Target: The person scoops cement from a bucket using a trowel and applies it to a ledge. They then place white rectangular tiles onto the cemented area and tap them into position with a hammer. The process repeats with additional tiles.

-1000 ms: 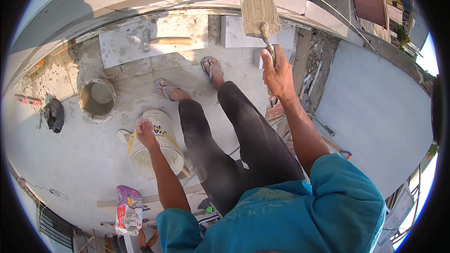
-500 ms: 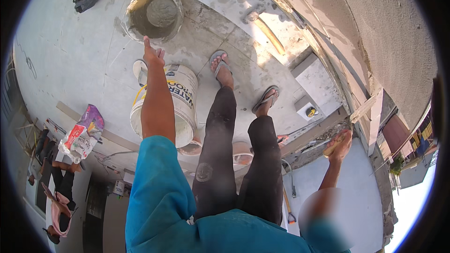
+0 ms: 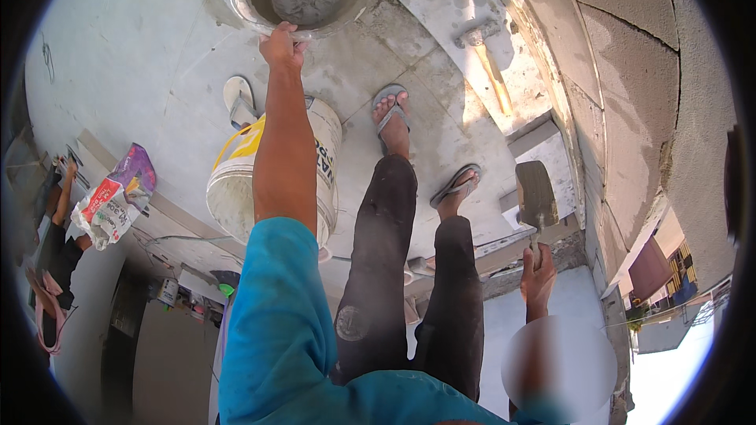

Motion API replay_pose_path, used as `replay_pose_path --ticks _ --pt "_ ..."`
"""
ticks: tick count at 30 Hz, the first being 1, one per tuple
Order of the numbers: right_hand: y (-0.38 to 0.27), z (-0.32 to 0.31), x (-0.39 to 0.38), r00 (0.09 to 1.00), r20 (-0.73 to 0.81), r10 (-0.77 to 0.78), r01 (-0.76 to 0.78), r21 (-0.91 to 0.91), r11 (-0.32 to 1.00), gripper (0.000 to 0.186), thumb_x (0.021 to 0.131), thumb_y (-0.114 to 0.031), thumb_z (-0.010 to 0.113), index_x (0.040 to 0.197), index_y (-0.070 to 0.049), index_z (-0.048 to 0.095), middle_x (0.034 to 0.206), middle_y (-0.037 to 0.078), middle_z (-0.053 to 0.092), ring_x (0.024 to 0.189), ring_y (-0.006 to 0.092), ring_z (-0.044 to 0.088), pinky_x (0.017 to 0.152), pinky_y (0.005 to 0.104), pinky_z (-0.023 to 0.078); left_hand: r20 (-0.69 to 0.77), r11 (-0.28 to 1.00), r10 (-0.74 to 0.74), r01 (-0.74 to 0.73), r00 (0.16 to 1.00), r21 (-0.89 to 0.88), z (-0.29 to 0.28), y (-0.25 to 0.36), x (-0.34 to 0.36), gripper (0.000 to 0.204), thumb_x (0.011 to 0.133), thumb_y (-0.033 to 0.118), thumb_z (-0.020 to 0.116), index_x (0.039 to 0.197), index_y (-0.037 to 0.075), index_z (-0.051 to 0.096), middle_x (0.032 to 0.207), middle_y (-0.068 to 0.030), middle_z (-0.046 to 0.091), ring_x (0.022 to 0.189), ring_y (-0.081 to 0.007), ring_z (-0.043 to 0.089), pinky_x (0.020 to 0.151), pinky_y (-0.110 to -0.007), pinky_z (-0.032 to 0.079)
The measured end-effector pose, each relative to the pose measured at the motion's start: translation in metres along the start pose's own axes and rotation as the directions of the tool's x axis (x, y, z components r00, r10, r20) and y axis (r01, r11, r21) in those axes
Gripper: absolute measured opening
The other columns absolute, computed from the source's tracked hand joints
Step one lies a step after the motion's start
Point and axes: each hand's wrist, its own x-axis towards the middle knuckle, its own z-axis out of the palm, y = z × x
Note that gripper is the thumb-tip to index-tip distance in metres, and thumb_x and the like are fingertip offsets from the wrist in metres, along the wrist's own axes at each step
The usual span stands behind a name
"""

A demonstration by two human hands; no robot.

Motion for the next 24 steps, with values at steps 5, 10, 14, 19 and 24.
replay_pose_path --ticks 5,10,14,19,24 --pt "-0.122 -0.039 0.020 0.918 -0.073 -0.389 0.381 -0.103 0.919 0.029 0.094 -0.016 0.067 0.120 -0.006 0.062 0.103 0.018 0.068 0.091 0.0417 0.069 0.074 0.0458 0.054 0.234 0.917 0.339 -0.375 0.911 0.133 -0.019 0.009 -0.138 0.035 0.077 -0.005 0.066 0.111 0.000 0.063 0.096 -0.0059 0.067 0.080 -0.0161 0.061 0.075 -0.033 0.050" --pt "-0.200 -0.090 0.048 0.702 -0.081 -0.707 0.591 -0.488 0.642 0.029 0.099 -0.035 0.062 0.118 -0.013 0.058 0.091 0.006 0.062 0.080 0.0287 0.070 0.062 0.0412 0.057 0.494 0.768 0.340 -0.539 0.800 0.345 -0.092 0.043 -0.306 0.047 0.082 -0.006 0.066 0.128 -0.003 0.063 0.099 -0.0037 0.069 0.083 -0.0074 0.059 0.074 -0.023 0.047" --pt "-0.143 -0.096 0.012 0.912 0.146 -0.383 0.409 -0.252 0.877 0.037 0.104 -0.039 0.052 0.122 -0.007 0.056 0.082 0.023 0.067 0.070 0.0363 0.071 0.058 0.0475 0.056 0.601 0.631 0.483 -0.729 0.637 0.265 -0.108 0.039 -0.425 0.064 0.084 -0.005 0.066 0.147 -0.002 0.051 0.106 -0.0052 0.070 0.085 -0.0049 0.059 0.078 -0.022 0.048" --pt "-0.048 -0.112 -0.071 0.595 0.769 -0.231 -0.324 0.493 0.807 0.042 0.103 -0.036 0.056 0.130 -0.004 0.057 0.086 0.022 0.071 0.070 0.0381 0.070 0.056 0.0407 0.052 0.673 0.654 0.480 -0.741 0.563 0.153 -0.127 0.001 -0.511 0.042 0.084 -0.004 0.066 0.126 -0.006 0.062 0.094 -0.0010 0.065 0.078 -0.0047 0.055 0.072 -0.022 0.046" --pt "0.047 -0.144 -0.113 0.832 0.051 -0.552 0.551 -0.191 0.812 0.042 0.098 -0.040 0.061 0.130 -0.013 0.058 0.101 0.011 0.069 0.090 0.0316 0.072 0.073 0.0455 0.058 0.703 0.695 0.395 -0.693 0.592 0.192 -0.139 -0.050 -0.627 0.031 0.085 -0.003 0.066 0.116 -0.004 0.065 0.087 0.0028 0.058 0.074 -0.0042 0.047 0.066 -0.022 0.041"
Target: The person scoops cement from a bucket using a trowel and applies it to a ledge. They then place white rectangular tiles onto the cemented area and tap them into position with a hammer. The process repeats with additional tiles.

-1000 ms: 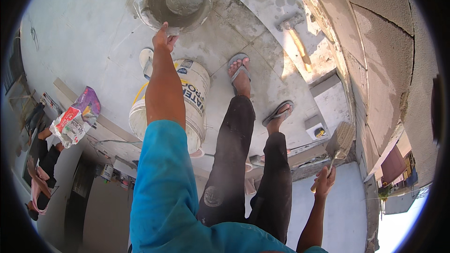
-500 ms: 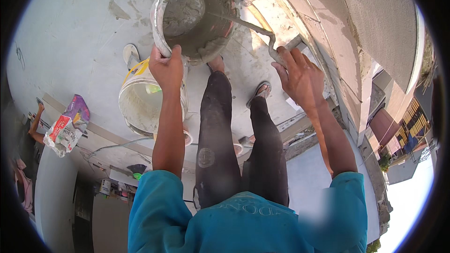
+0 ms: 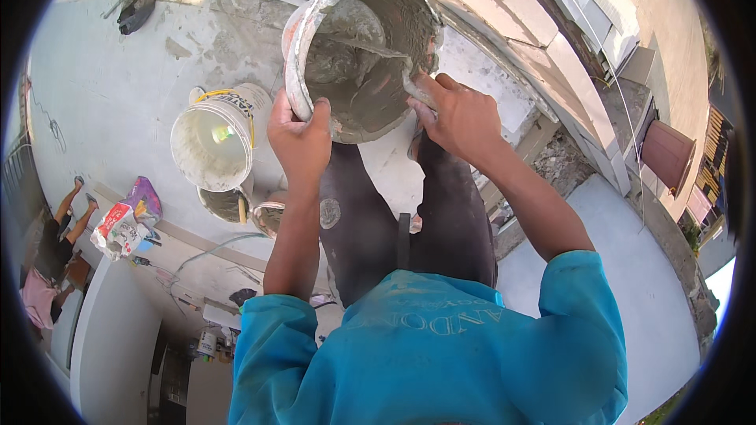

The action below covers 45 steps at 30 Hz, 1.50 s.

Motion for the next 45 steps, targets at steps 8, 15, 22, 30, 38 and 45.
replay_pose_path --ticks 8,15,22,30,38,45 --pt "0.107 0.010 -0.110 0.992 0.066 0.110 -0.109 -0.023 0.994 0.037 0.098 -0.043 0.058 0.131 -0.026 0.061 0.112 0.005 0.068 0.091 0.0325 0.072 0.075 0.0476 0.059 0.127 1.000 -0.007 0.004 0.992 0.025 0.085 0.011 -0.084 0.036 0.083 -0.004 0.064 0.119 -0.005 0.064 0.092 0.0013 0.060 0.074 -0.0041 0.050 0.065 -0.023 0.042" --pt "0.128 0.056 -0.145 0.990 0.108 0.091 -0.138 0.617 0.774 0.043 0.097 -0.039 0.065 0.127 -0.008 0.064 0.096 0.012 0.070 0.084 0.0306 0.070 0.069 0.0426 0.055 0.183 1.000 0.000 0.000 0.983 -0.002 0.148 0.018 -0.115 0.049 0.081 -0.007 0.061 0.130 -0.009 0.060 0.105 -0.0042 0.066 0.069 -0.0030 0.053 0.056 -0.020 0.042" --pt "0.191 0.043 -0.134 0.895 0.408 -0.181 -0.444 0.858 -0.260 0.045 0.099 -0.039 0.065 0.121 0.000 0.062 0.069 0.004 0.055 0.047 0.0088 0.052 0.040 0.0248 0.041 0.178 0.921 -0.218 0.263 0.959 -0.288 0.150 -0.037 -0.097 0.041 0.081 -0.002 0.065 0.121 0.001 0.058 0.103 -0.0074 0.067 0.087 -0.0117 0.067 0.069 -0.028 0.053" --pt "0.303 -0.016 -0.064 0.927 -0.192 0.321 -0.161 0.570 0.806 0.043 0.098 -0.047 0.063 0.121 -0.011 0.068 0.077 0.009 0.068 0.060 0.0199 0.064 0.061 0.0341 0.052 -0.023 0.800 -0.532 0.494 0.846 -0.341 0.136 -0.100 -0.101 0.038 0.079 -0.006 0.063 0.116 0.006 0.057 0.100 -0.0072 0.067 0.080 -0.0118 0.067 0.061 -0.026 0.057" --pt "0.242 -0.042 0.084 0.839 -0.538 0.082 -0.155 -0.092 0.984 0.046 0.098 -0.060 0.054 0.129 -0.029 0.066 0.106 0.012 0.076 0.093 0.0346 0.073 0.078 0.0459 0.059 -0.032 0.818 -0.535 0.507 0.845 -0.272 0.089 -0.113 -0.104 0.041 0.079 -0.005 0.063 0.119 0.005 0.057 0.104 -0.0071 0.067 0.081 -0.0112 0.067 0.064 -0.025 0.059" --pt "0.242 -0.031 0.084 0.859 -0.482 0.173 -0.267 -0.134 0.954 0.041 0.099 -0.053 0.054 0.132 -0.031 0.061 0.104 0.009 0.076 0.091 0.0327 0.073 0.076 0.0484 0.056 -0.001 0.837 -0.527 0.519 0.850 -0.173 0.065 -0.119 -0.094 0.044 0.080 0.000 0.063 0.124 0.005 0.056 0.108 -0.0056 0.066 0.086 -0.0112 0.066 0.063 -0.024 0.054"
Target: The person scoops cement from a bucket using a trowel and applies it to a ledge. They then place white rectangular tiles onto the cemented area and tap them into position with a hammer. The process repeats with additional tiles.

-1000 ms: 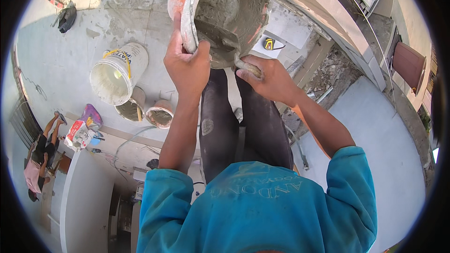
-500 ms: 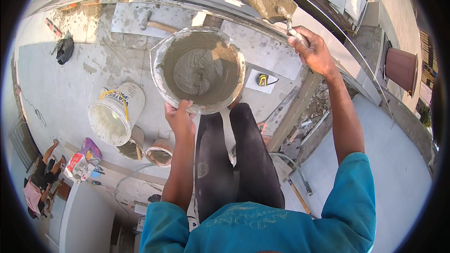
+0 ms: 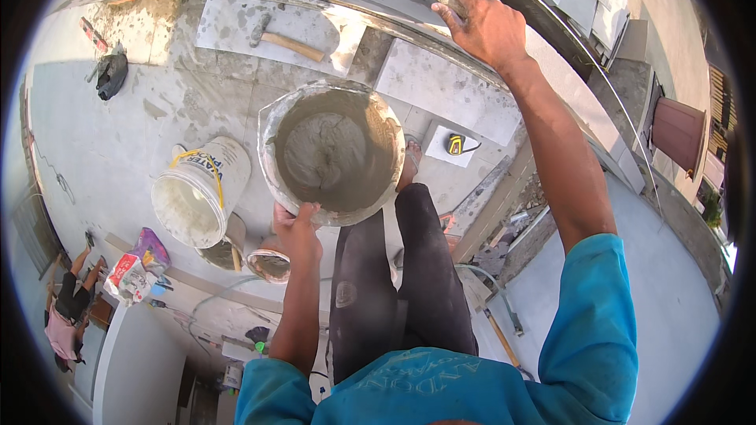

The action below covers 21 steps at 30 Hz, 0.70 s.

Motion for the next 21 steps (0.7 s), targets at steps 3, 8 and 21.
replay_pose_path --ticks 3,8,21 --pt "0.042 -0.002 -0.039 0.998 -0.066 0.017 -0.017 0.005 1.000 0.041 0.097 -0.053 0.058 0.130 -0.028 0.062 0.103 0.009 0.075 0.090 0.0325 0.073 0.073 0.0474 0.057 0.024 1.000 0.008 -0.008 1.000 -0.019 0.004 0.004 0.006 0.045 0.081 0.003 0.063 0.125 0.006 0.056 0.109 -0.0052 0.066 0.089 -0.0112 0.066 0.063 -0.023 0.052" --pt "0.082 -0.010 -0.120 0.982 -0.103 0.159 -0.155 0.045 0.987 0.035 0.094 -0.044 0.068 0.122 -0.024 0.068 0.106 0.004 0.073 0.089 0.0316 0.074 0.068 0.0440 0.057 0.086 0.998 0.056 -0.054 0.995 -0.019 0.020 0.027 0.010 0.043 0.079 -0.001 0.065 0.122 0.002 0.058 0.109 -0.0067 0.067 0.089 -0.0128 0.066 0.072 -0.026 0.055" --pt "-0.033 0.008 -0.242 0.888 0.455 -0.073 -0.023 0.203 0.979 0.034 0.097 -0.041 0.063 0.124 -0.020 0.064 0.100 0.005 0.068 0.088 0.0303 0.072 0.072 0.0446 0.058 0.313 0.876 0.357 -0.432 0.880 0.215 0.100 0.050 -0.053 0.054 0.084 -0.008 0.065 0.136 -0.008 0.053 0.129 -0.0144 0.064 0.097 -0.0101 0.064 0.080 -0.024 0.052"
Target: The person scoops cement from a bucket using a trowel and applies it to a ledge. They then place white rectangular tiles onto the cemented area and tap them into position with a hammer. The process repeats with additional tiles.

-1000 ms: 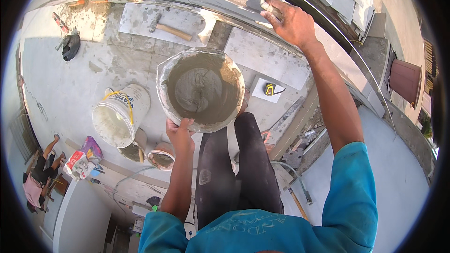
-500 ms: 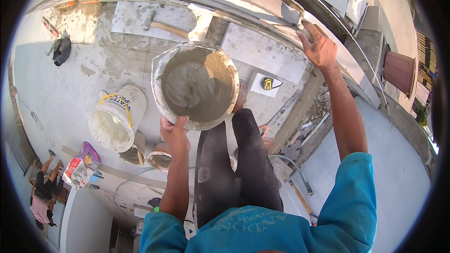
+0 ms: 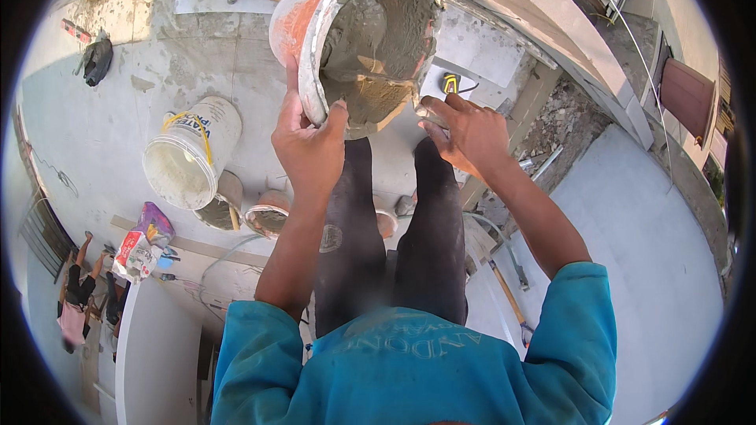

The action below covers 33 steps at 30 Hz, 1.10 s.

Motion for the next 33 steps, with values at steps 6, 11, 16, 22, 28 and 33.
replay_pose_path --ticks 6,11,16,22,28,33 --pt "0.028 0.020 -0.033 1.000 0.014 -0.007 0.004 0.184 0.983 0.034 0.097 -0.039 0.064 0.124 -0.019 0.066 0.105 0.007 0.072 0.084 0.0372 0.072 0.069 0.0465 0.058 0.057 0.994 0.077 -0.081 0.995 0.079 0.051 -0.008 -0.034 0.067 0.083 -0.011 0.062 0.147 -0.009 0.045 0.133 -0.0161 0.064 0.098 -0.0099 0.064 0.081 -0.025 0.053" --pt "0.109 0.013 -0.051 0.792 0.531 -0.302 -0.522 0.845 0.116 0.049 0.097 -0.049 0.065 0.118 -0.004 0.064 0.073 0.003 0.056 0.048 0.0079 0.052 0.043 0.0260 0.043 0.028 0.988 0.003 0.002 1.000 -0.157 0.085 -0.022 -0.075 0.048 0.080 -0.011 0.064 0.127 -0.009 0.058 0.110 -0.0122 0.068 0.092 -0.0120 0.065 0.078 -0.025 0.053" --pt "0.187 -0.045 -0.089 0.851 0.466 -0.242 -0.440 0.884 0.158 0.042 0.100 -0.042 0.063 0.116 -0.003 0.065 0.066 0.001 0.052 0.047 0.0082 0.049 0.044 0.0264 0.040 -0.084 0.850 -0.302 0.229 0.950 -0.474 0.118 -0.055 -0.101 0.036 0.083 -0.009 0.061 0.117 -0.001 0.056 0.102 -0.0121 0.066 0.088 -0.0160 0.068 0.071 -0.033 0.062" --pt "0.270 -0.125 -0.054 0.978 0.050 0.204 -0.190 0.622 0.759 0.049 0.097 -0.045 0.065 0.123 -0.003 0.068 0.071 0.010 0.063 0.055 0.0165 0.058 0.061 0.0341 0.049 -0.131 0.757 -0.449 0.299 0.884 -0.581 0.140 -0.090 -0.136 0.037 0.084 -0.007 0.060 0.119 0.002 0.053 0.109 -0.0102 0.064 0.087 -0.0159 0.069 0.071 -0.035 0.065" --pt "0.260 -0.114 0.064 0.939 -0.337 0.062 -0.027 0.107 0.994 0.049 0.095 -0.053 0.061 0.130 -0.019 0.067 0.106 0.016 0.075 0.103 0.0388 0.069 0.091 0.0463 0.054 -0.167 0.808 -0.465 0.340 0.869 -0.480 0.115 -0.104 -0.152 0.036 0.083 -0.007 0.061 0.117 0.002 0.057 0.106 -0.0090 0.069 0.083 -0.0126 0.069 0.069 -0.028 0.061" --pt "0.164 -0.128 0.118 0.921 -0.389 -0.013 -0.007 -0.048 0.999 0.048 0.096 -0.055 0.056 0.132 -0.024 0.065 0.107 0.015 0.075 0.101 0.0359 0.071 0.087 0.0465 0.056 -0.227 0.825 -0.462 0.322 0.857 -0.466 0.085 -0.104 -0.149 0.036 0.081 -0.002 0.065 0.116 0.003 0.059 0.102 -0.0075 0.068 0.083 -0.0117 0.068 0.066 -0.024 0.056"
